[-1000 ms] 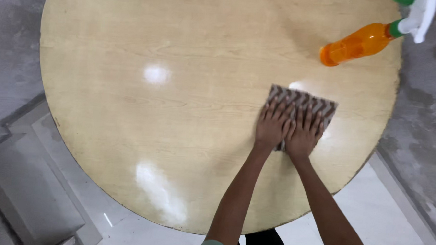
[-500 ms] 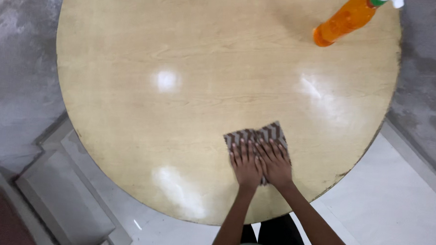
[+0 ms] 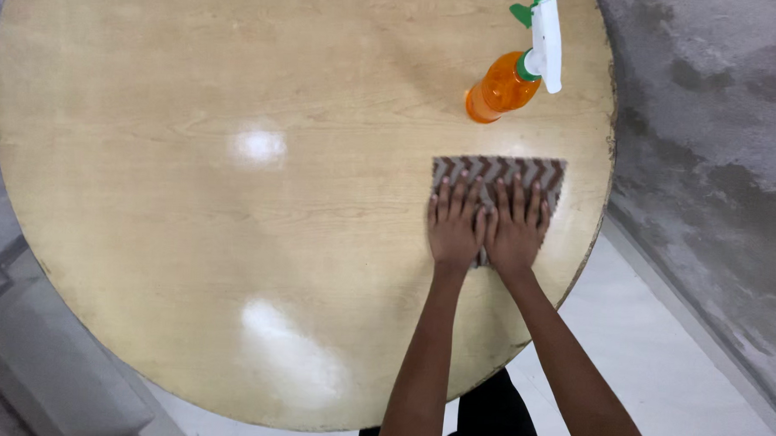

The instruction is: The person wipes a round wooden table with a patterned cloth. They spray liquid from an orange spray bottle onto the table and continue wiping the surface.

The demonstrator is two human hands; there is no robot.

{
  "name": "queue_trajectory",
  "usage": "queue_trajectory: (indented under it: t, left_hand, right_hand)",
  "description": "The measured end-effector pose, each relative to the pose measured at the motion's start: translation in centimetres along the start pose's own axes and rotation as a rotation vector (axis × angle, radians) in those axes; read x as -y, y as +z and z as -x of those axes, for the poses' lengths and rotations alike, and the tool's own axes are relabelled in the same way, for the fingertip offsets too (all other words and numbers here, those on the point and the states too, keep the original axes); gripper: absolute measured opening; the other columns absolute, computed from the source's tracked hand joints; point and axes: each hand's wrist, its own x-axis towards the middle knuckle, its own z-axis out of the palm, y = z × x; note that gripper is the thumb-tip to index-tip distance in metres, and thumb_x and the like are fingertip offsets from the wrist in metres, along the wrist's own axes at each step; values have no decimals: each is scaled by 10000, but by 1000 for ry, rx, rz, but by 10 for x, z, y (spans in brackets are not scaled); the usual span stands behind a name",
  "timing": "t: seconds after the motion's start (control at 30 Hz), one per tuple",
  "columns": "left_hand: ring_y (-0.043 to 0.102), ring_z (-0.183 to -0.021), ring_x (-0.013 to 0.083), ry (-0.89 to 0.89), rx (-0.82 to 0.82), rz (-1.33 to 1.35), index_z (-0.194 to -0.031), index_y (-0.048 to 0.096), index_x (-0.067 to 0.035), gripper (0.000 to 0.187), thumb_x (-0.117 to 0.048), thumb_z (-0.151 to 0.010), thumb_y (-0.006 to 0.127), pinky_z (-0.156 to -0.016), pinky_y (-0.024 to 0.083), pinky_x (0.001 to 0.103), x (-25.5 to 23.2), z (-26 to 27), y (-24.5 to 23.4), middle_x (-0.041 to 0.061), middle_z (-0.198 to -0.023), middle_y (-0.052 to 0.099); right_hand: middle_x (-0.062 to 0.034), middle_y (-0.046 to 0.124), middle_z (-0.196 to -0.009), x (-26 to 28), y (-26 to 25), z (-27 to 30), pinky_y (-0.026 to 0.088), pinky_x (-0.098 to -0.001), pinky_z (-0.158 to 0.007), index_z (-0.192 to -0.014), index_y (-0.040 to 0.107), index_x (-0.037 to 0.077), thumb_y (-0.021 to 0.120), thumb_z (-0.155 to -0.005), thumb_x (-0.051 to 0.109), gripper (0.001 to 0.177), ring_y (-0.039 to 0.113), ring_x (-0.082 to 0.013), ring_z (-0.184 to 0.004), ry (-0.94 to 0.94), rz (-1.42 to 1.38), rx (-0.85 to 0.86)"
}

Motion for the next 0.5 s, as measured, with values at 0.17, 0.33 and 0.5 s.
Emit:
queue_trajectory:
  t: [0.17, 0.33, 0.5]
  left_hand:
    - [246, -1562, 362, -345, -148, -90, -1588, 407, -218, 601, -416, -1021, 437, -1243, 178, 535, 43, 20, -25, 99, -1667, 346]
    - [153, -1588, 415, -391, -97, -159, -1617, 355, -105, 642, -377, -1036, 378, -1265, 109, 558, 20, 102, -4, 151, -1712, 249]
    - [60, -1564, 412, -45, 164, -140, -1615, 278, -83, 681, -407, -1022, 363, -1237, 29, 574, -35, 91, 35, 131, -1717, 139]
  right_hand:
    - [-70, 319, -1669, 53, 11, -26, 115, -528, -1241, -1570, 448, 216, 421, -1033, 401, 569, 239, -340, -1540, -296, -78, 194]
    - [6, 357, -1664, 30, 5, 44, 173, -449, -1257, -1566, 461, 249, 435, -1054, 409, 537, 292, -245, -1537, -483, -74, 255]
    - [-12, 428, -1610, -66, -16, 69, 185, -460, -1262, -1530, 478, 214, 439, -1028, 356, 523, 330, -253, -1527, -339, -2, 294]
